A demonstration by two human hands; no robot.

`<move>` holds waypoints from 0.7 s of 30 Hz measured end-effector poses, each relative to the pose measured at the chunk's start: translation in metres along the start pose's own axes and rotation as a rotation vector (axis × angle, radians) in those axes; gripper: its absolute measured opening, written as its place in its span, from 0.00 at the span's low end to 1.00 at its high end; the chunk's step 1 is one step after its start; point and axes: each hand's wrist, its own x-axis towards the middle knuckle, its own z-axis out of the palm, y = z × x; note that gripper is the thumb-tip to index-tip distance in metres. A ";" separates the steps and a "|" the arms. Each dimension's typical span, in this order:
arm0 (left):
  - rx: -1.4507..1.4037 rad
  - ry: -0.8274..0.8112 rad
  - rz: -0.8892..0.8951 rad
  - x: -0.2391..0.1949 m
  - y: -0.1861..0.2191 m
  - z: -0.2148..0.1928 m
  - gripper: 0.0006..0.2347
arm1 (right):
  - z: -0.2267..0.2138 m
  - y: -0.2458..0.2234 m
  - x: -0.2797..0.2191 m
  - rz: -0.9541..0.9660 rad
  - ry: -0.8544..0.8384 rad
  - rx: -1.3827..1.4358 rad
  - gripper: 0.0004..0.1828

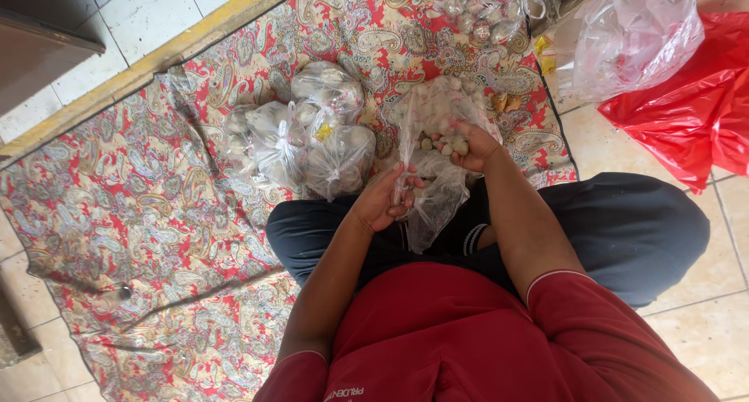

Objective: The person sits on a mat and sorts small, round food items from a large plastic bag into smaller clear plastic bags. They repeatedly scoop items by hand, transfer them, and tie the smaller bags shut.

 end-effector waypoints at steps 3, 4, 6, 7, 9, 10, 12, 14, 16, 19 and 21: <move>-0.033 -0.019 0.021 0.003 -0.003 0.000 0.13 | 0.014 0.001 -0.010 -0.066 -0.044 -0.178 0.06; -0.044 -0.032 0.029 0.005 -0.004 0.001 0.13 | 0.019 0.000 -0.011 -0.093 0.034 -0.172 0.06; -0.053 -0.044 0.016 0.006 -0.007 0.001 0.13 | 0.027 -0.001 -0.014 -0.143 0.186 -0.159 0.06; -0.058 -0.049 0.010 0.007 -0.009 0.002 0.12 | 0.029 -0.003 -0.021 -0.142 0.195 -0.142 0.06; -0.071 -0.057 0.008 0.007 -0.011 0.001 0.13 | 0.036 -0.010 -0.041 -0.138 0.208 -0.109 0.06; -0.078 -0.059 0.010 0.006 -0.010 0.000 0.13 | 0.043 -0.013 -0.050 -0.137 0.123 -0.069 0.10; -0.085 -0.051 0.042 0.004 -0.005 -0.004 0.13 | 0.059 -0.018 -0.076 -0.129 -0.042 0.014 0.20; -0.095 -0.041 0.067 0.001 -0.001 -0.007 0.14 | 0.080 -0.018 -0.098 -0.138 -0.165 0.002 0.21; -0.106 -0.031 0.088 0.000 0.004 -0.008 0.16 | 0.099 -0.018 -0.118 -0.147 -0.280 -0.004 0.23; -0.164 -0.061 0.115 -0.003 0.009 -0.011 0.17 | 0.117 -0.009 -0.139 -0.138 -0.378 -0.031 0.25; -0.190 -0.092 0.139 -0.004 0.010 -0.013 0.18 | 0.121 -0.001 -0.145 -0.111 -0.360 -0.092 0.27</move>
